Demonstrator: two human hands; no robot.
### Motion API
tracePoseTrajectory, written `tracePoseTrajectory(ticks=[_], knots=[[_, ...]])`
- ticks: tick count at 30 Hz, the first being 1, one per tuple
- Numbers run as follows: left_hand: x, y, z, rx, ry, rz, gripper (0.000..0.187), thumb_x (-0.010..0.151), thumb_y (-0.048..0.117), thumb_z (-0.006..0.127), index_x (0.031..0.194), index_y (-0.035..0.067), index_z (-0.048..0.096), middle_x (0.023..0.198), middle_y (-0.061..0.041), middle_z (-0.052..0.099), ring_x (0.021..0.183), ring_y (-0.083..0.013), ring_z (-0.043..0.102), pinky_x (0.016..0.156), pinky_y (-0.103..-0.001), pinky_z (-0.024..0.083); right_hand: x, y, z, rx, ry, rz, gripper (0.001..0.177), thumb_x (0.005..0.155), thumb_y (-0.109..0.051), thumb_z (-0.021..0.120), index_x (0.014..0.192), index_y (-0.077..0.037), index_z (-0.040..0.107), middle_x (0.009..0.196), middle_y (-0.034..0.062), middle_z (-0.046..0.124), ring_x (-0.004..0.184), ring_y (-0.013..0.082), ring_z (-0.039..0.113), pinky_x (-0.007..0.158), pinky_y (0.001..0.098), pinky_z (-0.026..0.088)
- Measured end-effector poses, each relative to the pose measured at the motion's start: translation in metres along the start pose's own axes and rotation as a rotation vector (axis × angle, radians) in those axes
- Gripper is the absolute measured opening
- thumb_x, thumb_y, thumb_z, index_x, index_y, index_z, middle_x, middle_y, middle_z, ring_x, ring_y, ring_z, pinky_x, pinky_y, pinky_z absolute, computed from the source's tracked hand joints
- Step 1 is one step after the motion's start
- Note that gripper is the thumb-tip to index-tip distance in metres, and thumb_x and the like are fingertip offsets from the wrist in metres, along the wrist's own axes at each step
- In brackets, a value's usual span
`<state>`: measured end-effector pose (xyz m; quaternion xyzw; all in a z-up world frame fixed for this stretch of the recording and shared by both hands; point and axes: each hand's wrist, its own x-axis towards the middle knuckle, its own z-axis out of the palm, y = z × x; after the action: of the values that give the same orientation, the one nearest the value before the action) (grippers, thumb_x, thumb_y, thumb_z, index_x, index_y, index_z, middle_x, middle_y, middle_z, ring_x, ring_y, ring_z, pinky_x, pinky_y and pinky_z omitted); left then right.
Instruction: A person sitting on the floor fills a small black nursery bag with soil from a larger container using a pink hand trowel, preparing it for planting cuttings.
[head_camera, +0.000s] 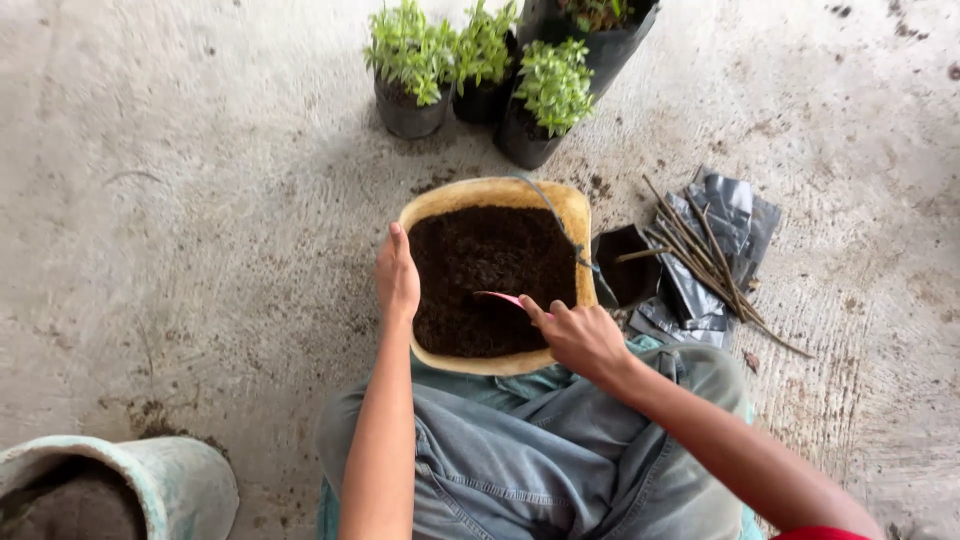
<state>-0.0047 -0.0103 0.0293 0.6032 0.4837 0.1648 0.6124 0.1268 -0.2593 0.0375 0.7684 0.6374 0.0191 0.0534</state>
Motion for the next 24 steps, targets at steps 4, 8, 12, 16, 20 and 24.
tracePoseTrajectory(ticks=[4,8,12,16,20,24], knots=[[-0.008,0.008,0.001,0.018,0.041,-0.024,0.09,0.101,0.075,0.019,0.155,0.007,0.042,0.155,-0.024,0.045,0.144,-0.0419,0.04,0.117,-0.057,0.033,0.003,0.002,0.005,0.038,0.091,0.184,0.044,0.103,-0.031,0.046,0.145,-0.02,0.055,0.066,0.0066,0.058,0.047,0.036,0.067,0.044,0.0519,0.055],[0.015,-0.036,0.01,0.05,0.081,-0.024,0.085,0.105,0.071,0.019,0.153,0.006,0.048,0.149,-0.025,0.052,0.139,-0.0421,0.047,0.114,-0.054,0.038,0.004,-0.003,0.008,-0.091,0.094,0.343,0.04,0.103,-0.027,0.049,0.137,-0.01,0.062,0.063,0.0069,0.06,0.05,0.0343,0.068,0.045,0.0489,0.055],[0.007,-0.025,0.007,0.093,0.115,-0.015,0.085,0.105,0.069,0.019,0.15,0.005,0.051,0.143,-0.028,0.056,0.134,-0.0443,0.052,0.112,-0.055,0.041,0.011,-0.013,0.041,-0.019,0.064,0.408,0.043,0.1,-0.028,0.051,0.137,-0.009,0.062,0.062,0.0109,0.062,0.053,0.0378,0.069,0.05,0.0531,0.057],[0.014,-0.022,0.006,0.077,0.134,0.008,0.083,0.105,0.066,0.022,0.143,0.0,0.056,0.137,-0.031,0.06,0.13,-0.0477,0.054,0.109,-0.056,0.043,0.025,-0.025,0.003,0.375,-0.346,0.47,0.051,0.096,-0.032,0.042,0.143,-0.022,0.057,0.08,0.0139,0.073,0.08,0.0454,0.076,0.07,0.0594,0.06],[0.024,-0.054,0.012,0.043,0.142,0.048,0.08,0.107,0.065,0.025,0.142,0.001,0.058,0.135,-0.028,0.062,0.127,-0.0451,0.057,0.103,-0.055,0.047,0.019,-0.019,-0.021,0.412,-0.142,0.506,0.045,0.095,-0.016,0.044,0.137,-0.003,0.056,0.078,0.026,0.071,0.079,0.0532,0.073,0.067,0.0664,0.057],[0.014,-0.033,0.01,0.059,0.157,0.049,0.076,0.108,0.062,0.026,0.142,0.002,0.058,0.133,-0.028,0.063,0.125,-0.0434,0.06,0.101,-0.054,0.05,0.039,-0.003,0.019,0.52,-0.158,0.651,0.03,0.106,-0.026,0.037,0.121,-0.005,0.053,0.078,0.0247,0.068,0.079,0.0536,0.071,0.068,0.0635,0.057]])
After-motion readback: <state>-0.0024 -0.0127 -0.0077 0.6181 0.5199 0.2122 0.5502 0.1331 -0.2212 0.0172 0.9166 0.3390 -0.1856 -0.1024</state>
